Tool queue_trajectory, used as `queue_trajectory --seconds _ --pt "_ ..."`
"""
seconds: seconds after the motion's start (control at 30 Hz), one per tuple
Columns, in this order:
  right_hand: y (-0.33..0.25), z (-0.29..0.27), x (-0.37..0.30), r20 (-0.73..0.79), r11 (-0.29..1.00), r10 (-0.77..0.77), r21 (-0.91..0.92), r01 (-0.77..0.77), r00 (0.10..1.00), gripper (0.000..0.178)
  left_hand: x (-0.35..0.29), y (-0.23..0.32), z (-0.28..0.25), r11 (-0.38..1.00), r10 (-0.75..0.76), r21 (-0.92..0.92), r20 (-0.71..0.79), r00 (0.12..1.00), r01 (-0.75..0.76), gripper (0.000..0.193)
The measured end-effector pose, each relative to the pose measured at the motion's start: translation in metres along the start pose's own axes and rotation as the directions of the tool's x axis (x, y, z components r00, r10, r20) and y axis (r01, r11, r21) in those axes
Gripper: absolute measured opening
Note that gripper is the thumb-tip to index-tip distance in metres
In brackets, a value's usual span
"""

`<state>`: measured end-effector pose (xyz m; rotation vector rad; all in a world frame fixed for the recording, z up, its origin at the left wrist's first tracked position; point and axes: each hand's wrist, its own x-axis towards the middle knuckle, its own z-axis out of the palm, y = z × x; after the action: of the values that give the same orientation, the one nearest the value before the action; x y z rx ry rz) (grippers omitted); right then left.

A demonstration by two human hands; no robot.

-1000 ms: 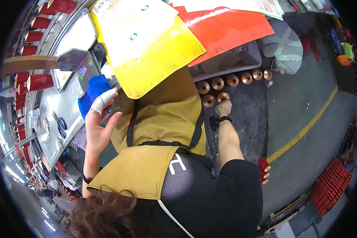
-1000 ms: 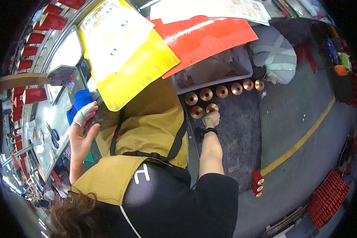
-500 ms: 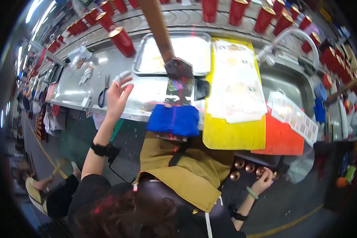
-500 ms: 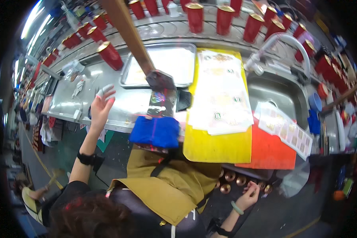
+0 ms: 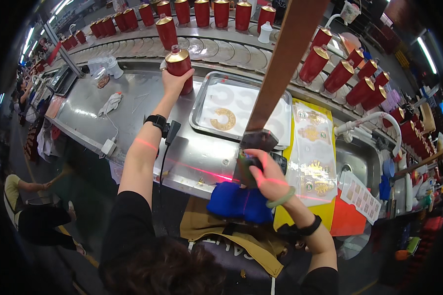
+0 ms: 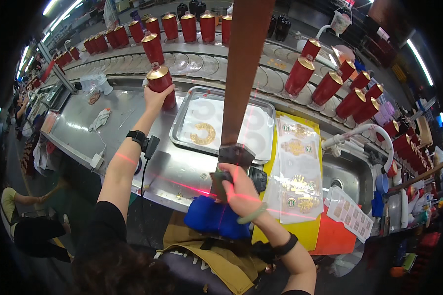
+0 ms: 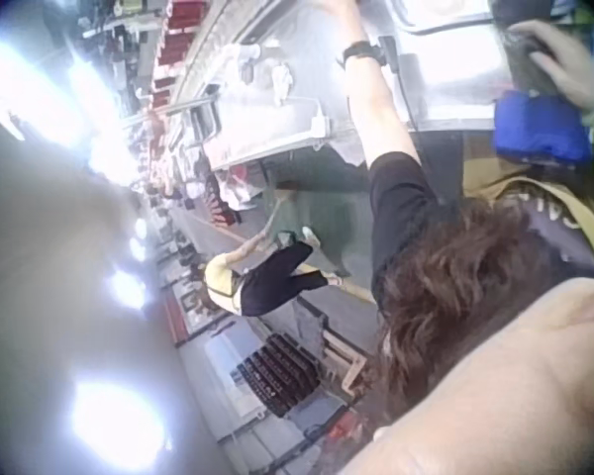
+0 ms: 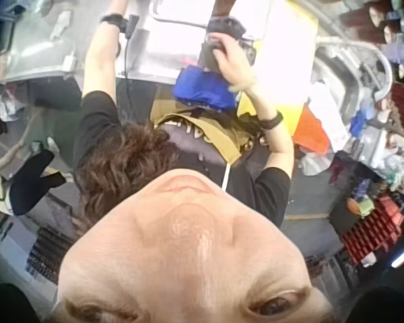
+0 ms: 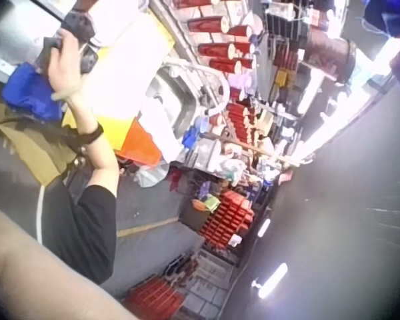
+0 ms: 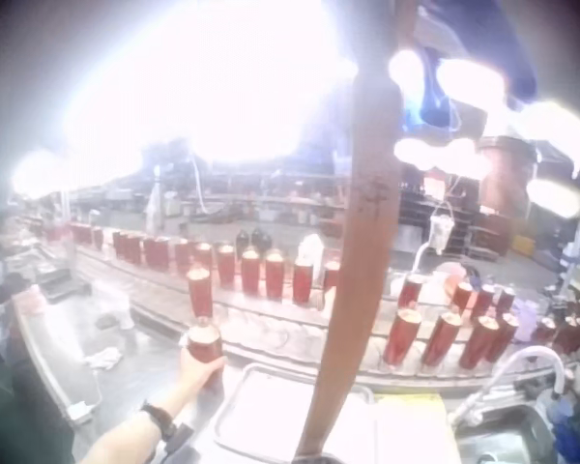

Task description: Applying decorative labels and seals to red and gold liquor bottles at a manufacturing station.

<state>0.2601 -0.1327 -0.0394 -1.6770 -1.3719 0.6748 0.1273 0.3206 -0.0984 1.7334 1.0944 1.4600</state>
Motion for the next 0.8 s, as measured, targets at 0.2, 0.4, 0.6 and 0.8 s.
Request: queue_trajectory --seconds 0.2,0.4,0.6,0.8 --pt "-0.017 0.032 0.033 0.038 0.996 0.053 0.069 -0.055 0.998 0.041 -0.021 0.037 -0.031 0.953 -0.142 -0.262 0.053 0.988 0.151 0.090" --pt "0.033 -0.042 0.002 -0.206 0.747 0.054 -0.641 -0.176 0.977 0.035 -0.088 0.108 -0.111 0.634 -0.226 -0.646 0.370 0.901 0.424 0.062" --pt "0.076 -0.055 -0.004 -0.118 0.777 0.347 -0.520 -0.356 0.930 0.063 -0.190 0.156 -0.115 -0.058 -0.289 -0.558 0.803 0.521 0.828 0.082" --pt "0.074 -0.063 0.010 -0.158 0.837 0.374 -0.368 -0.406 0.914 0.045 -0.250 0.163 -0.103 -0.184 -0.476 -0.497 0.800 0.365 0.848 0.078"
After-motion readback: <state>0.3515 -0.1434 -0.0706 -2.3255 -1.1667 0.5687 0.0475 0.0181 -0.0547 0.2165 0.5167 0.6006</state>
